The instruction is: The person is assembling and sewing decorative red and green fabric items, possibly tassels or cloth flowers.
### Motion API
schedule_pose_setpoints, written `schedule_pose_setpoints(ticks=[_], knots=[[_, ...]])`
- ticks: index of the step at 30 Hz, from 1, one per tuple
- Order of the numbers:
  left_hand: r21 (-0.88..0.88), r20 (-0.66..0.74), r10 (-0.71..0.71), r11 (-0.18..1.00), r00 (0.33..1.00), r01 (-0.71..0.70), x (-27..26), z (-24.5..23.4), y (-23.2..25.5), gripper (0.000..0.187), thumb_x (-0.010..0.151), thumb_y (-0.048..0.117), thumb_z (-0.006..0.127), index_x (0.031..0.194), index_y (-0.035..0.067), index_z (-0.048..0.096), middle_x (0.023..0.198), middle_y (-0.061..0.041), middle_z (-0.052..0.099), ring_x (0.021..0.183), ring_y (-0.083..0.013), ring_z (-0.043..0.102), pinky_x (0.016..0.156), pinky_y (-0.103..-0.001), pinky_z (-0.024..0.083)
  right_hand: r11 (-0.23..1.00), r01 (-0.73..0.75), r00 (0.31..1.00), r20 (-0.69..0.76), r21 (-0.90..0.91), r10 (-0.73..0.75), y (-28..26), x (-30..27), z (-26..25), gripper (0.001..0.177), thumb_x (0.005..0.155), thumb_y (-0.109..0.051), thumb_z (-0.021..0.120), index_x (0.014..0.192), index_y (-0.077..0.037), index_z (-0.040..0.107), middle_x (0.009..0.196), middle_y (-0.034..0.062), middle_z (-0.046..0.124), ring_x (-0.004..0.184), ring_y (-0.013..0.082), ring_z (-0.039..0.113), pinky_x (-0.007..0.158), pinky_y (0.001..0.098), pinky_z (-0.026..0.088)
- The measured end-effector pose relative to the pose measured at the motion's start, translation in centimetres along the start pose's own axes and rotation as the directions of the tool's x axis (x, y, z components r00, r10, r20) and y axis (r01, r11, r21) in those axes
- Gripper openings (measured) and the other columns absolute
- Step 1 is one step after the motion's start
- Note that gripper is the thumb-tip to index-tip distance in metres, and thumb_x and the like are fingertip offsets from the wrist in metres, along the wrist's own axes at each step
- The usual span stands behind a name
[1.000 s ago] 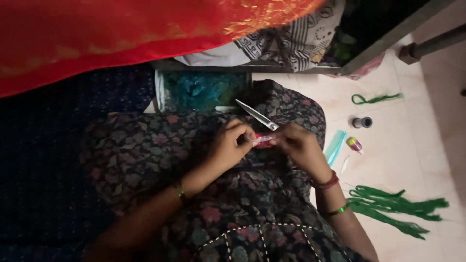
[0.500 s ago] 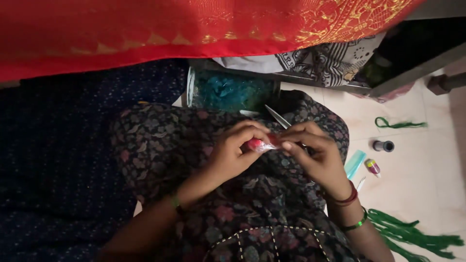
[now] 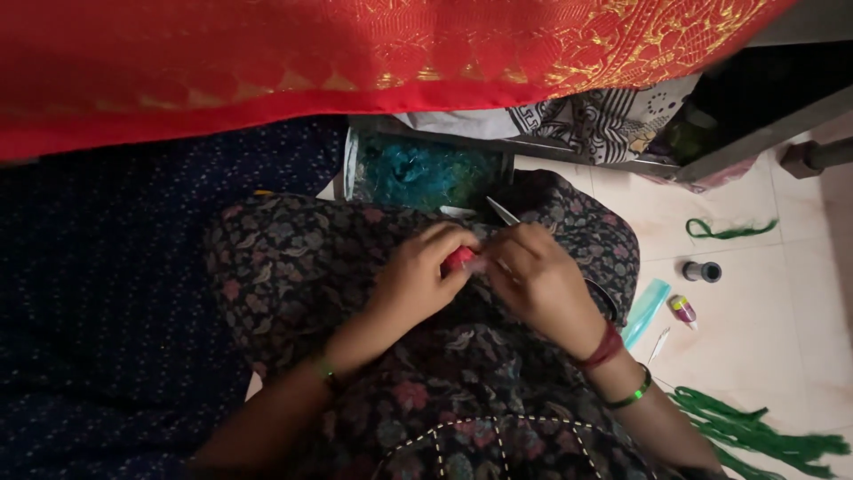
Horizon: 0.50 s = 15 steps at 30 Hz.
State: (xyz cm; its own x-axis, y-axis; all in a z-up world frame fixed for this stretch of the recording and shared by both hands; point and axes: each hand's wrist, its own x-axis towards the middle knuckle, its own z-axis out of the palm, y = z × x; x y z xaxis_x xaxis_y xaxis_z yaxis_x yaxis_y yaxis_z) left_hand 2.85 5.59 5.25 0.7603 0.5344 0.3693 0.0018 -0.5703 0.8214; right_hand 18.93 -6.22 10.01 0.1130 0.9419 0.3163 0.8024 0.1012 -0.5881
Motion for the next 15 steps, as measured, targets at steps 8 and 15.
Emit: schedule_pose_setpoints(ticks=[8,15], knots=[[0.061,0.001,-0.199,0.978,0.98,0.199,-0.3,1.3,-2.3,0.023,0.085,0.024,0.075,0.092,0.006,0.062,0.09,-0.016,0.067,0.085,-0.0386,0.066,0.071,-0.046,0.052,0.97,0.038,0.993,-0.102,-0.238,-0.064,1.4,-0.1,3.0,0.02,0.084,-0.007,0.073,0.099,-0.001,0.061,0.097,0.0148,0.06,0.09,0.0357,0.061,0.078,0.0447,0.052],[-0.048,-0.028,-0.232,0.972,0.972,0.23,-0.3,1.8,-2.8,0.026,0.085,0.028,0.074,0.095,0.006,0.064,0.086,-0.019,0.068,0.079,-0.0399,0.067,0.067,-0.046,0.053,0.984,-0.05,0.984,-0.179,-0.173,0.018,3.3,1.6,3.8,0.018,0.085,-0.009,0.073,0.097,-0.004,0.062,0.096,0.0146,0.061,0.092,0.0368,0.06,0.076,0.0462,0.051]])
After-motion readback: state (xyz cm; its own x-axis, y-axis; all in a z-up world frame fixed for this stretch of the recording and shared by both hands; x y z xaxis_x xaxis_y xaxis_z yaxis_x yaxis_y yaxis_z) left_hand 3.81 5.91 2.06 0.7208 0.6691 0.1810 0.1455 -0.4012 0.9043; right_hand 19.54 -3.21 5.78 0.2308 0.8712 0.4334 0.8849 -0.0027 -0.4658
